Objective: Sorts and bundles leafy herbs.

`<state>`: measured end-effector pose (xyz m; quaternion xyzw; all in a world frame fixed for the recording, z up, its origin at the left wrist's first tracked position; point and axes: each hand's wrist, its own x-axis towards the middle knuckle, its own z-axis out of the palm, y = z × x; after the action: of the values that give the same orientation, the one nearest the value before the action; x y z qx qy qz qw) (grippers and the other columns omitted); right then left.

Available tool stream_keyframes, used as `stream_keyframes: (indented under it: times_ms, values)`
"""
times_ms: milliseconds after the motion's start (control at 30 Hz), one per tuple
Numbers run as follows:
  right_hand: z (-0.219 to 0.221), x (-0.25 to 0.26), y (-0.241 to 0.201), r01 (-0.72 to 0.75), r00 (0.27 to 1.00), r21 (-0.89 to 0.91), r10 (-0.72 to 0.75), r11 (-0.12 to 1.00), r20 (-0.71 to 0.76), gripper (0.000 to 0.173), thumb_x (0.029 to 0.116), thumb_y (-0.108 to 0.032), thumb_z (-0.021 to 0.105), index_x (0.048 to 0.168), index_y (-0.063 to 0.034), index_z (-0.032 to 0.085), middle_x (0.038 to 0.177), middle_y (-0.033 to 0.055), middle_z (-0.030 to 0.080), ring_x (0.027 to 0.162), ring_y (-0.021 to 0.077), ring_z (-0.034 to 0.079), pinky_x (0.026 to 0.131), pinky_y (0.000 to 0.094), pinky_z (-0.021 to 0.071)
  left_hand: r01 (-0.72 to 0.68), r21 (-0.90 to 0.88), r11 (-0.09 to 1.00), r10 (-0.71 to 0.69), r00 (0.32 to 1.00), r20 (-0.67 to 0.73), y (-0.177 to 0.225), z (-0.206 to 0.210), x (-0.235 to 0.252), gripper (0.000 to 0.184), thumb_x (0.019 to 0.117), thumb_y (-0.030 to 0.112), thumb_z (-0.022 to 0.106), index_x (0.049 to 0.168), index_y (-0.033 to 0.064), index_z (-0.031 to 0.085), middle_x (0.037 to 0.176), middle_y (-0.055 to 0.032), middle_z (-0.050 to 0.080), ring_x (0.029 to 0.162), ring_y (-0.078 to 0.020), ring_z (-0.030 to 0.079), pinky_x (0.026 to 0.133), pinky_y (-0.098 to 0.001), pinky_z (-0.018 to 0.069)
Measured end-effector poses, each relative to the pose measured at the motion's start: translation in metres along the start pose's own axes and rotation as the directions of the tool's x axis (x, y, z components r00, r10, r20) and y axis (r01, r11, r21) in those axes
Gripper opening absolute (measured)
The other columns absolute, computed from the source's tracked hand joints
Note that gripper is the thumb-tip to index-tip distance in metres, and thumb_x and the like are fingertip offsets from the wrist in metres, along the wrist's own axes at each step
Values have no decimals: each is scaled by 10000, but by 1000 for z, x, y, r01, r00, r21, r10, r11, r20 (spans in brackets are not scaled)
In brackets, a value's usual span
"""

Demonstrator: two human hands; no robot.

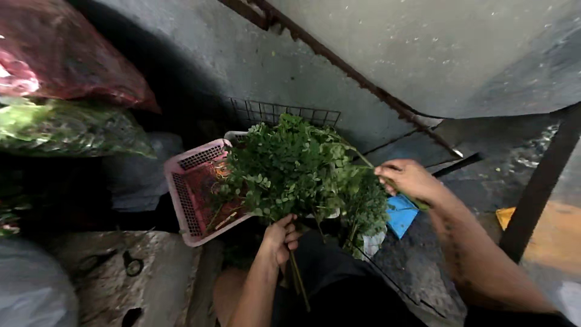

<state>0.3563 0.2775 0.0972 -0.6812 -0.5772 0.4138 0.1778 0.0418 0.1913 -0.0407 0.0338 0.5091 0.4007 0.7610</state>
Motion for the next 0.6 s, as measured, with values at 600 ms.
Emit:
stream_keyframes:
  times_ms: [600]
  values:
    - [124,-23,-22,342,827,764,-562,547,32,180,1084,-192,423,1139,-96,565,879,-15,640,648,101,629,620,292,595,-254,36,967,255,966,-37,3,37,-14,259,1100,296,482,1106,59,587,561,50,364,397,-62,348,367,-214,356]
